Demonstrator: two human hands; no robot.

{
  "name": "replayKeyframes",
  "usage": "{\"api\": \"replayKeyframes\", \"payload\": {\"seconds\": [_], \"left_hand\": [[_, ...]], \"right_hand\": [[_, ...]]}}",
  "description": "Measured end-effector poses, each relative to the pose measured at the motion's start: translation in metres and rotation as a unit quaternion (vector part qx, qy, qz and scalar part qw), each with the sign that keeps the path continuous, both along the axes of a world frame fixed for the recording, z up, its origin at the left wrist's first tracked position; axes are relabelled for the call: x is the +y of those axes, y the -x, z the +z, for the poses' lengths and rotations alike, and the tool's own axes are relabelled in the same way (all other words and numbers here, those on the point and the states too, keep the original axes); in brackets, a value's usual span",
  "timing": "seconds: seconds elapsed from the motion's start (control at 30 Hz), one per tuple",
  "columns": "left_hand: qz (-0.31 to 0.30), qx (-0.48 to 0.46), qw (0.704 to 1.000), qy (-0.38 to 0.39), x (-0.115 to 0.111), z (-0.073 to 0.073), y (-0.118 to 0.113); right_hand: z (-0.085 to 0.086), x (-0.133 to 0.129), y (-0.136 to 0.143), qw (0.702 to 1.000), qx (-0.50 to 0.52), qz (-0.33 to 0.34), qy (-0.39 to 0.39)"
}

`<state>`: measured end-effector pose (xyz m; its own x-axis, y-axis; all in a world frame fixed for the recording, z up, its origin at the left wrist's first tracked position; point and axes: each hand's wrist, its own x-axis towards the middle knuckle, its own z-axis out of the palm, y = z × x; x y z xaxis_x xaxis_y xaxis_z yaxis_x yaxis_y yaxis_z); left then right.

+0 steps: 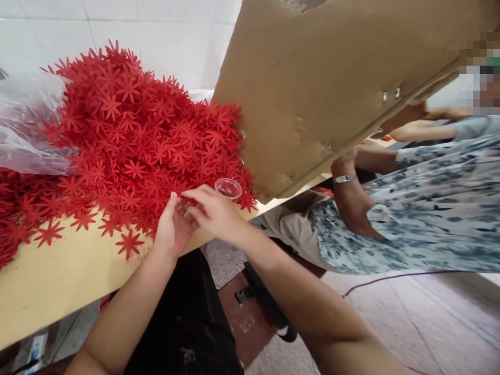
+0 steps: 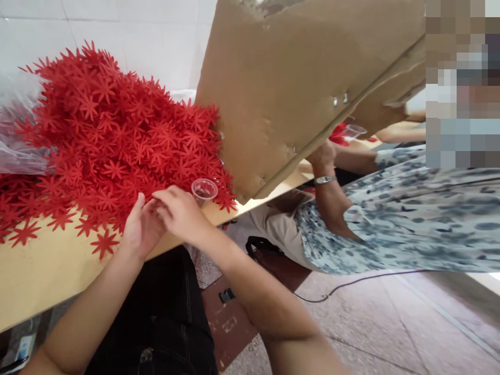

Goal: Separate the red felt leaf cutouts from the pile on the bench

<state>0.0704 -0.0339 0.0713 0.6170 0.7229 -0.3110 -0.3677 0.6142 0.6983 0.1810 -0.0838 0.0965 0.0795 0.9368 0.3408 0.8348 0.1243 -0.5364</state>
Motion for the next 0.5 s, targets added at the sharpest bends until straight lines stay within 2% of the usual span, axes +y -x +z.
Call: {"api": "replayKeyframes", "payload": {"seconds": [0.1, 0.2, 0.23, 0.3, 0.33, 0.4, 0.5], "left_hand": [[0.061, 0.004, 0.995, 0.074, 0.006, -0.001, -0.004], [0.081, 0.024, 0.994, 0.065, 0.019, -0.004, 0.006], [0.082, 0.033, 0.995, 0.040, 0.023, -0.005, 0.011], [0.085, 0.049, 0.995, -0.013, 0.032, -0.008, 0.020], [0.085, 0.054, 0.994, -0.031, 0.035, -0.009, 0.023], [0.074, 0.054, 0.995, -0.045, 0.039, -0.011, 0.028], [0.044, 0.023, 0.999, -0.014, 0.040, -0.014, 0.029]], "right_hand": [[-0.004, -0.006, 0.023, 0.993, -0.077, 0.075, 0.047], [0.011, -0.015, 0.007, 0.986, -0.043, 0.152, 0.053], [0.018, -0.017, -0.004, 0.990, -0.028, 0.132, 0.043], [0.028, -0.017, -0.030, 0.997, -0.050, 0.025, 0.044], [0.030, -0.015, -0.042, 0.994, -0.084, -0.017, 0.071], [0.028, -0.007, -0.060, 0.969, -0.162, -0.047, 0.180], [0.015, 0.009, -0.068, 0.905, -0.280, -0.069, 0.312]]}}
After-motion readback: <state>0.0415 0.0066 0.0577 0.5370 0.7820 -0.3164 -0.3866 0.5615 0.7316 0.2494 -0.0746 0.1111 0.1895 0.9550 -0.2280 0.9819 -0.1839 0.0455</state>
